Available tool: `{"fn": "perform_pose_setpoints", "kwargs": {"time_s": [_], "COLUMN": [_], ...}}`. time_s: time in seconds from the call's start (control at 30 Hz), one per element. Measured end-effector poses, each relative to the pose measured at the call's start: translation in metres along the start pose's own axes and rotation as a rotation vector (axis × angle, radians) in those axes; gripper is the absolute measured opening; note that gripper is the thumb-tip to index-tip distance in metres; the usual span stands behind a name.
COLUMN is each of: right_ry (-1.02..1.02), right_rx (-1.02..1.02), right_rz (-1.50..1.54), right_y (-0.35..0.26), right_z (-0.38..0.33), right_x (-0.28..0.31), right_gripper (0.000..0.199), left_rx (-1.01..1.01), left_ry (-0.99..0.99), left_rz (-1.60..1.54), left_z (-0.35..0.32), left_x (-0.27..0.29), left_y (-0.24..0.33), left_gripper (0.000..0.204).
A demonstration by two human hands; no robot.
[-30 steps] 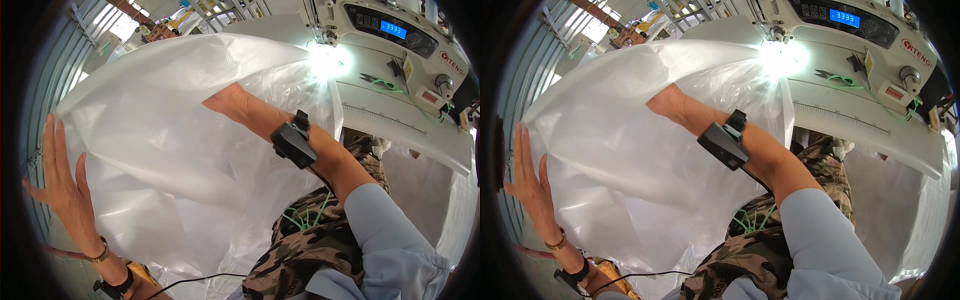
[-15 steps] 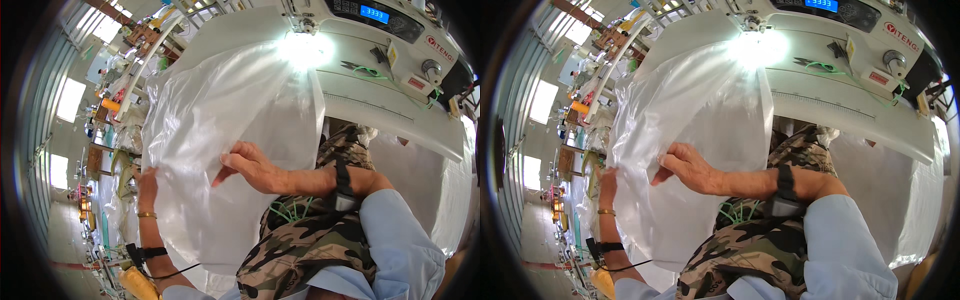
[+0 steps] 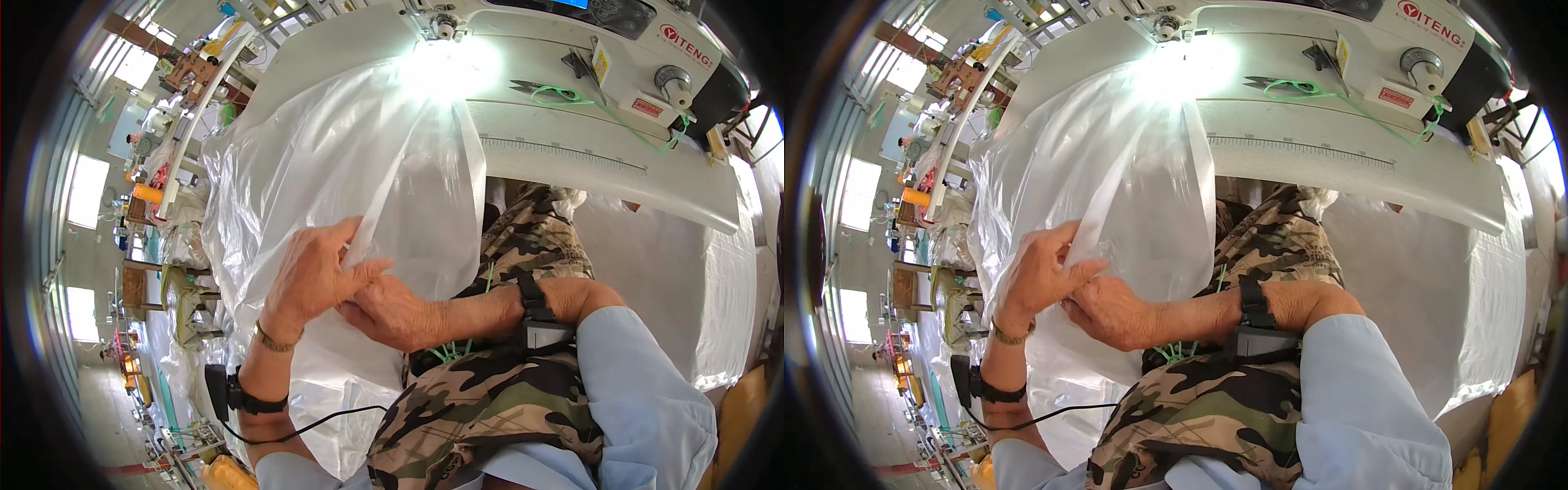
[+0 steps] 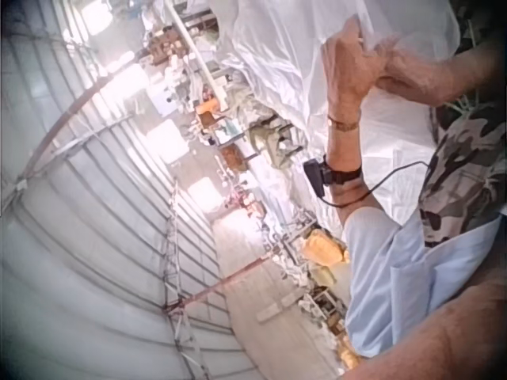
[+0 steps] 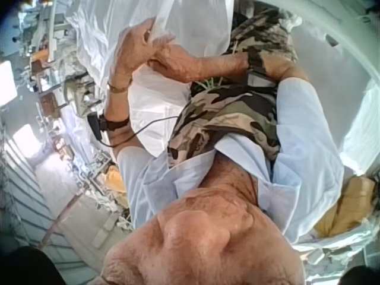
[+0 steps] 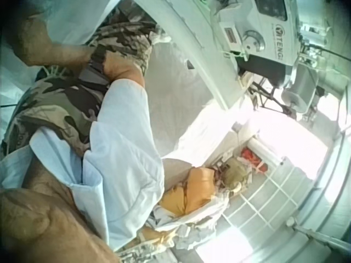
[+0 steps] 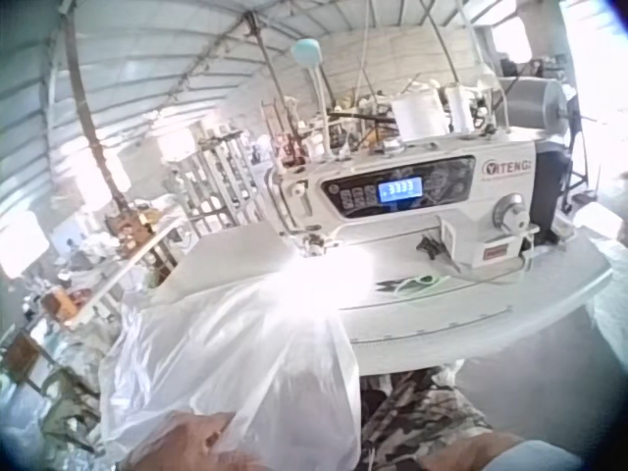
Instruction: Sewing large white plastic or fabric sheets using an industrial sewing machine.
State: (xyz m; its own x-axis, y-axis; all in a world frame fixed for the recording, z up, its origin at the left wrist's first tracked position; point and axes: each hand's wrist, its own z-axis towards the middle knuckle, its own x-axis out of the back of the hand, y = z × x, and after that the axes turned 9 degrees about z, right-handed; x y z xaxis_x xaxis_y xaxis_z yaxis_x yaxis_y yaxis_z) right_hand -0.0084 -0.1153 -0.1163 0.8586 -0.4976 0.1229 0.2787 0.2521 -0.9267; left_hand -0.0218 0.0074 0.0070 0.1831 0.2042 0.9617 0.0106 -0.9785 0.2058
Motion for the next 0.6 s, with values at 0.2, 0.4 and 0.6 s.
{"fn": "perform_pose_setpoints", "kwargs": {"time_s": [0.2, 0.4, 0.6], "right_ry": [0.054, 0.589, 0.534], "right_rx": [0.11, -0.094, -0.407], "right_rz": [-0.009, -0.063, 0.042], "right_y": [0.009, 0.033, 0.074], "right_z": [-0.024, -0.07, -0.085], "right_x": [0.07, 0.106, 0.1], "right_gripper": [0.021, 0.025, 0.042], "left_rx": [0.043, -0.11, 0.118], "left_ry": [0.363, 0.35, 0.21], "left_rz": [-0.229, -0.717, -0.783], "left_z": [0.021, 0.022, 0.022], "left_x": [-0.035, -0.078, -0.116], "left_y": [-0.002, 0.001, -0.017], "left_gripper": [0.016, 0.014, 0.014]}}
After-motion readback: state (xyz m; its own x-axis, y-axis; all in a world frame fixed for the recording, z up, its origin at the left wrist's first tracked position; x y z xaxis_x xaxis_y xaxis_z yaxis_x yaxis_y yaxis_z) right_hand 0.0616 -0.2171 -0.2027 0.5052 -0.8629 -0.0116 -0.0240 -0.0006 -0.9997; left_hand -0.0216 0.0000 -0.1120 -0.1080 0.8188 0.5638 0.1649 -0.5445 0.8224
